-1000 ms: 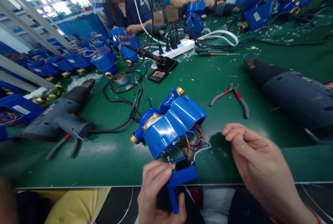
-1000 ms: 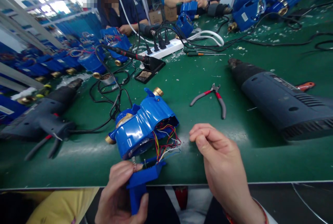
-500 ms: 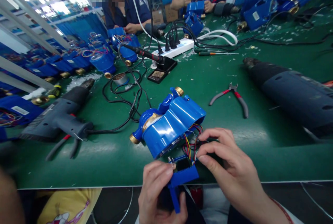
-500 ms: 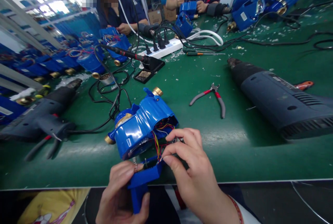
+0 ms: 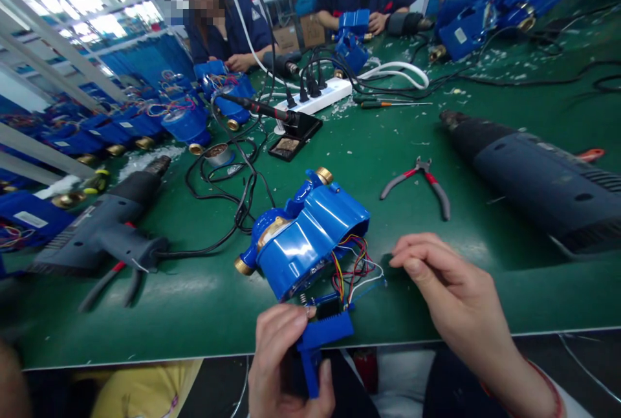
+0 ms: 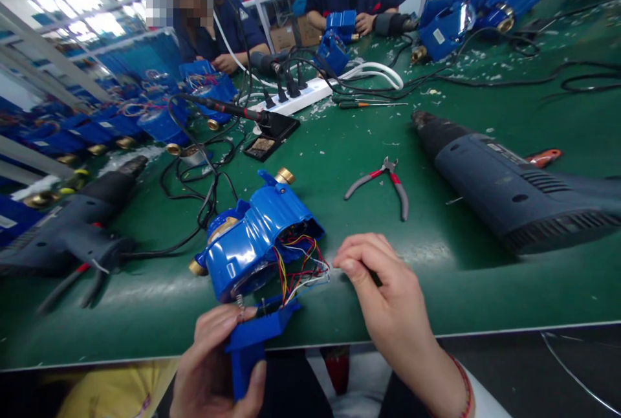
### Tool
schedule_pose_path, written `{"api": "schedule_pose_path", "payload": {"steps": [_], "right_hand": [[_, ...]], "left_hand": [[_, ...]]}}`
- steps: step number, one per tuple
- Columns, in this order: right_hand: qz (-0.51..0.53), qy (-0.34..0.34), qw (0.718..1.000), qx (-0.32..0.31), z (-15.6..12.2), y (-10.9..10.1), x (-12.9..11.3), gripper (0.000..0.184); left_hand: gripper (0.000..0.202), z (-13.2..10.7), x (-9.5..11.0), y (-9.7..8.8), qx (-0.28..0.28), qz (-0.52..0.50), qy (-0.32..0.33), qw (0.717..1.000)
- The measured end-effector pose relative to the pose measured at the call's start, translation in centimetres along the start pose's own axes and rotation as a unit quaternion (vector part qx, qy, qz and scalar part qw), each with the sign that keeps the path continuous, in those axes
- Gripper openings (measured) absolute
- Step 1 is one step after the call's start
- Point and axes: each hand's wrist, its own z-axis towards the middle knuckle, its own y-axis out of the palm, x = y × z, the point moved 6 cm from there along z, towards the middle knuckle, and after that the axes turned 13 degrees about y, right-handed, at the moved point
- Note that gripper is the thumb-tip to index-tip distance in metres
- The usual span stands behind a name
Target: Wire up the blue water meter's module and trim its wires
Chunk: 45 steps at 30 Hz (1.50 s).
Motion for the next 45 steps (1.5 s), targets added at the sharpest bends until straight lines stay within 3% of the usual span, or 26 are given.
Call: {"api": "schedule_pose_path", "payload": {"steps": [3,8,11,13,17,19,23,27,29,32,36,40,45], "right_hand": [[-0.039,-0.027,0.995,-0.09,-0.2,1.3,-0.8,0.018],[-0.019,0.004,0.984,-0.179,-0.4,2.0,-1.1,0.019],[0.03,-0.003,0.977,-0.213,-0.6,2.1,-1.5,0.015],[0.045,-0.016,0.971,-0.234,-0.9,2.2,-1.8,0.014],[0.063,-0.062,0.952,-0.292,-1.6,2.8,-3.1,0.013],[0.064,-0.082,0.946,-0.307,-1.9,3.0,-3.7,0.015],[0.062,-0.111,0.942,-0.311,-2.1,3.3,-4.2,0.015],[0.032,-0.13,0.936,-0.325,-1.8,3.5,-3.8,0.015],[0.01,-0.142,0.936,-0.321,-1.1,3.6,-3.5,0.016],[-0.016,-0.159,0.942,-0.294,0.1,3.6,-3.1,0.024],[-0.005,-0.177,0.958,-0.227,1.3,3.6,-3.4,0.026],[0.057,-0.106,0.974,-0.193,2.0,3.7,-3.7,0.019],[0.12,-0.01,0.974,-0.192,2.2,3.7,-3.8,0.018]], "left_hand": [[0.058,-0.2,-0.1,-0.1,-0.012,0.005,-0.014,1.0],[0.053,-0.9,-0.1,-0.6,-0.019,0.053,-0.05,0.997],[0.049,-0.8,0.3,-1.1,0.022,0.075,-0.073,0.994],[0.047,0.2,1.3,-1.1,0.039,0.097,-0.047,0.993],[0.026,3.3,3.4,0.6,-0.071,0.225,0.043,0.971],[0.025,4.5,3.8,1.3,-0.129,0.251,0.058,0.958],[0.013,5.2,3.2,1.6,-0.222,0.197,0.06,0.953],[0.008,5.1,2.7,1.4,-0.255,0.16,0.051,0.952],[0.015,5.1,2.7,1.3,-0.242,0.155,0.033,0.957],[0.025,5.0,2.4,0.6,-0.169,0.138,-0.037,0.975],[0.02,4.7,1.5,-0.4,-0.134,0.082,-0.089,0.984],[0.013,4.4,0.6,-1.1,-0.118,0.068,-0.117,0.984],[0.014,3.9,0.5,-1.2,-0.055,0.118,-0.198,0.972]]}}
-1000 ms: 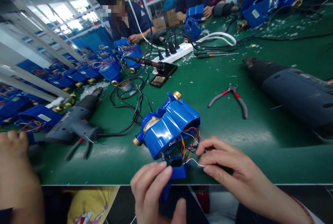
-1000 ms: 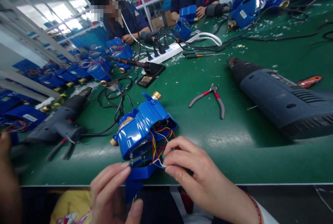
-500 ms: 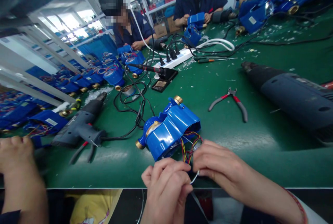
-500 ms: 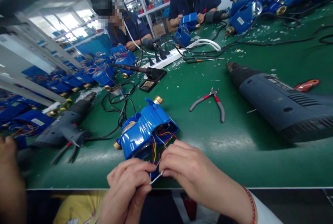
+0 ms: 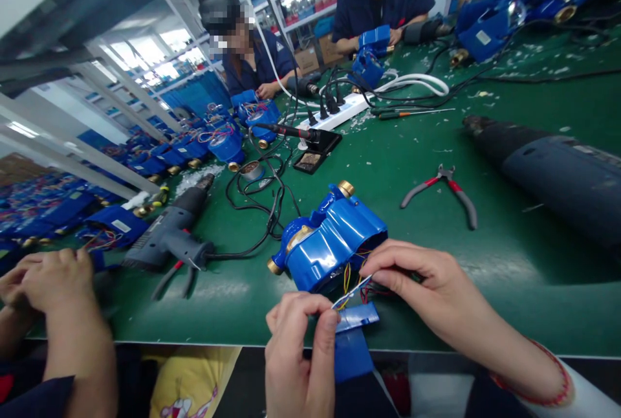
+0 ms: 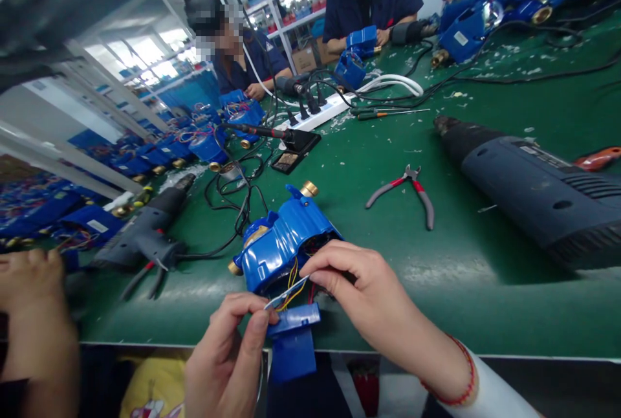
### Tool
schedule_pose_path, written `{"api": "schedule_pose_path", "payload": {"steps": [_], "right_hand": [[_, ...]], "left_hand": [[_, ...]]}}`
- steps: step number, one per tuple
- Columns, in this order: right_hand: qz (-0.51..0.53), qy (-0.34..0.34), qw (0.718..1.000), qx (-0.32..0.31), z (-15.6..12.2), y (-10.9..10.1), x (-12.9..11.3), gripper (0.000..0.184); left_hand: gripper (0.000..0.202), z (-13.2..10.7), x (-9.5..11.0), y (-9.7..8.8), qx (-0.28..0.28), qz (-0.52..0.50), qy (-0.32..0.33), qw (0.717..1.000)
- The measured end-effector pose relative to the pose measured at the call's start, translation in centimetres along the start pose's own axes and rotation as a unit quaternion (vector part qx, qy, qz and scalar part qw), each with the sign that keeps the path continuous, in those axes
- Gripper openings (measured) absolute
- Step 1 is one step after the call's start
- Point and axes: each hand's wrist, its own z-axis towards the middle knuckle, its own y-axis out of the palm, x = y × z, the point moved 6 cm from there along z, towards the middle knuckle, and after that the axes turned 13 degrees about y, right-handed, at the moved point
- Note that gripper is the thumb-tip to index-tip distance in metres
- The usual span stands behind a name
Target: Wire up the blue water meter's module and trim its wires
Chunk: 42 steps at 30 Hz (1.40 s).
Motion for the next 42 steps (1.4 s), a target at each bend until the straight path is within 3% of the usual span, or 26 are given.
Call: {"api": "schedule_pose_path", "payload": {"steps": [2,7,18,29,34,39,42], "right_hand": [[0.01,0.02,1.0,0.0,-0.1,0.0,0.0,0.016],[-0.002,0.051,0.999,-0.018,-0.6,0.3,0.2,0.012],[-0.014,0.013,0.999,-0.04,-1.6,0.7,-0.6,0.013],[-0.022,0.067,0.997,-0.033,-1.9,1.0,0.1,0.023],[-0.034,0.0,0.999,0.013,-2.1,0.8,-0.5,0.011],[-0.073,-0.096,0.992,0.049,-2.6,0.8,-1.4,0.013],[-0.098,-0.118,0.985,0.072,-2.9,0.9,-1.6,0.012]], "left_hand": [[0.012,0.0,0.3,0.1,0.011,0.014,-0.006,1.0],[0.01,0.5,1.2,0.4,-0.019,0.025,0.062,0.998],[0.008,0.6,1.9,0.4,0.002,0.012,0.037,0.999],[0.011,1.0,2.0,1.1,-0.022,0.015,0.039,0.999],[0.014,0.9,1.9,1.5,-0.028,0.014,0.011,0.999],[0.015,0.9,1.8,1.7,-0.03,0.015,-0.011,0.999],[0.016,0.9,2.1,1.8,-0.032,0.02,-0.003,0.999]]}}
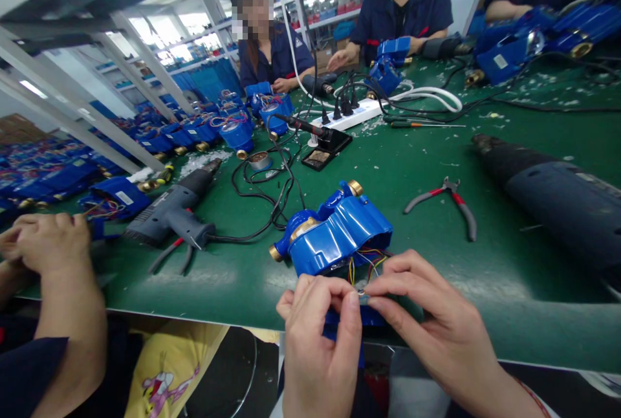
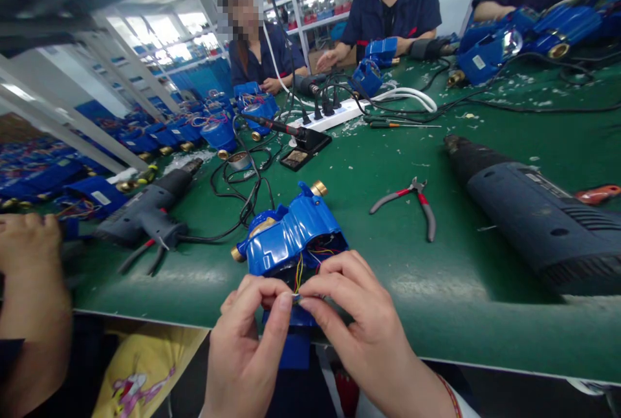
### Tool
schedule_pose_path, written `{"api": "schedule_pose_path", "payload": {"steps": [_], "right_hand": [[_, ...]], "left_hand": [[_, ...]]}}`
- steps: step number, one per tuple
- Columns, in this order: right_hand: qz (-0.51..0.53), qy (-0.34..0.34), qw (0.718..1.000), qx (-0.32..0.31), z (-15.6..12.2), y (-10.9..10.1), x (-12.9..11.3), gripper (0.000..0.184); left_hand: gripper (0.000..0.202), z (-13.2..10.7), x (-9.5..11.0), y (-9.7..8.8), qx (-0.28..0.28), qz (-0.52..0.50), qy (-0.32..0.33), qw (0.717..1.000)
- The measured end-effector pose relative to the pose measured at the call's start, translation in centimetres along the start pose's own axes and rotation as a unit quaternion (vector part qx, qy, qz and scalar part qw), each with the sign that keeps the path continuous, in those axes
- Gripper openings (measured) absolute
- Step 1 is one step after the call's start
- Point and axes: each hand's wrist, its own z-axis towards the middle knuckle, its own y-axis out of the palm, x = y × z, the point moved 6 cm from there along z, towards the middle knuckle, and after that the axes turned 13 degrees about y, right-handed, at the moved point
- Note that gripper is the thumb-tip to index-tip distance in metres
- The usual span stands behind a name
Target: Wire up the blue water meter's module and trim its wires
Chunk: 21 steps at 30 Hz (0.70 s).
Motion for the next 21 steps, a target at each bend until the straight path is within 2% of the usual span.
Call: {"api": "schedule_pose_path", "payload": {"steps": [4,12,21], "right_hand": [[0.002,0.002,1.0,-0.006,-0.3,0.4,-0.1,0.014],[0.026,0.085,0.996,-0.023,-1.0,0.7,1.2,0.011],[-0.044,0.028,0.997,-0.053,-0.6,0.6,0.9,0.014]], "left_hand": [[0.015,0.0,0.2,0.1,-0.001,0.007,0.004,1.0],[0.016,-0.3,-0.2,0.1,0.003,-0.011,-0.025,1.0],[0.022,-0.8,-0.9,0.4,0.01,-0.094,-0.088,0.992]]}}
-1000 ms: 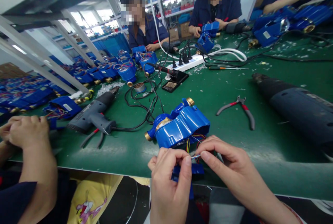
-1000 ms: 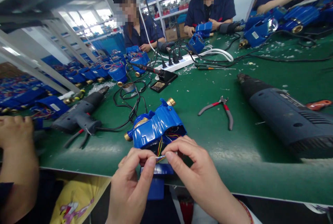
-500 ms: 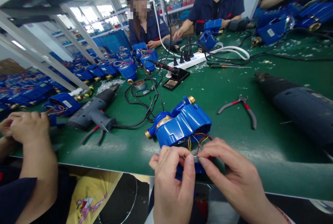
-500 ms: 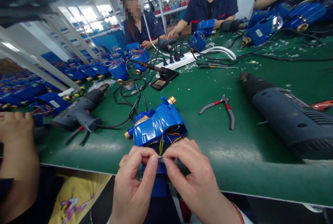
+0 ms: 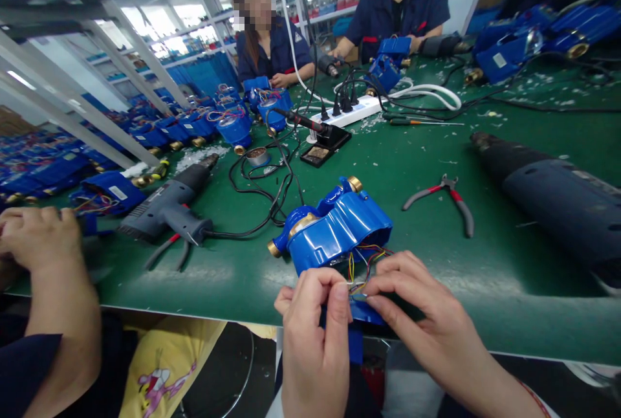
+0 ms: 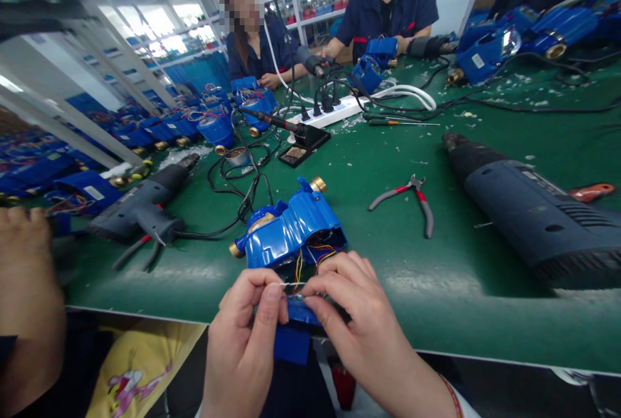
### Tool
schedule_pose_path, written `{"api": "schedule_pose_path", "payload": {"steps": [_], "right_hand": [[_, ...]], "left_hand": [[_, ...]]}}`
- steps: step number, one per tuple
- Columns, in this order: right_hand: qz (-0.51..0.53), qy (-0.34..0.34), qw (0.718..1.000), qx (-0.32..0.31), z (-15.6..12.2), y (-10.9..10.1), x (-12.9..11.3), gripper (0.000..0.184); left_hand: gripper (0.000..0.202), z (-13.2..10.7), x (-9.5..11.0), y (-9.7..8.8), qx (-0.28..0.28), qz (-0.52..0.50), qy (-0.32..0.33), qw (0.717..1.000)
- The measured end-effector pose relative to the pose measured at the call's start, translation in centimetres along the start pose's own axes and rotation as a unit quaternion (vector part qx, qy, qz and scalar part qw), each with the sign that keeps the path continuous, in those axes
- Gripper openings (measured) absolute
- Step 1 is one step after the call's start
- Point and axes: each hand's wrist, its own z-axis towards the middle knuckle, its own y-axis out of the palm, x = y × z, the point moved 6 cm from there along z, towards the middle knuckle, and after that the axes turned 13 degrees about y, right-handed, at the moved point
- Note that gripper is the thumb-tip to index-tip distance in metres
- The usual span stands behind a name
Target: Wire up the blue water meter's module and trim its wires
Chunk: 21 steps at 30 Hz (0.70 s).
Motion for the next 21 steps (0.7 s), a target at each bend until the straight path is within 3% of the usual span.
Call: {"api": "schedule_pose_path", "payload": {"steps": [9,17,21], "right_hand": [[0.043,0.005,0.999,-0.02,0.07,-0.5,0.18,0.018],[0.011,-0.003,1.0,-0.006,0.2,-0.57,-0.18,0.015],[-0.011,-0.015,1.0,0.01,0.26,-0.67,-0.63,0.016]], "left_hand": [[0.015,0.26,-0.03,-0.05,-0.06,0.057,0.033,0.996],[0.019,0.21,-0.14,0.44,-0.105,-0.087,-0.062,0.989],[0.019,0.28,-0.44,0.76,-0.096,-0.142,-0.102,0.98]]}}
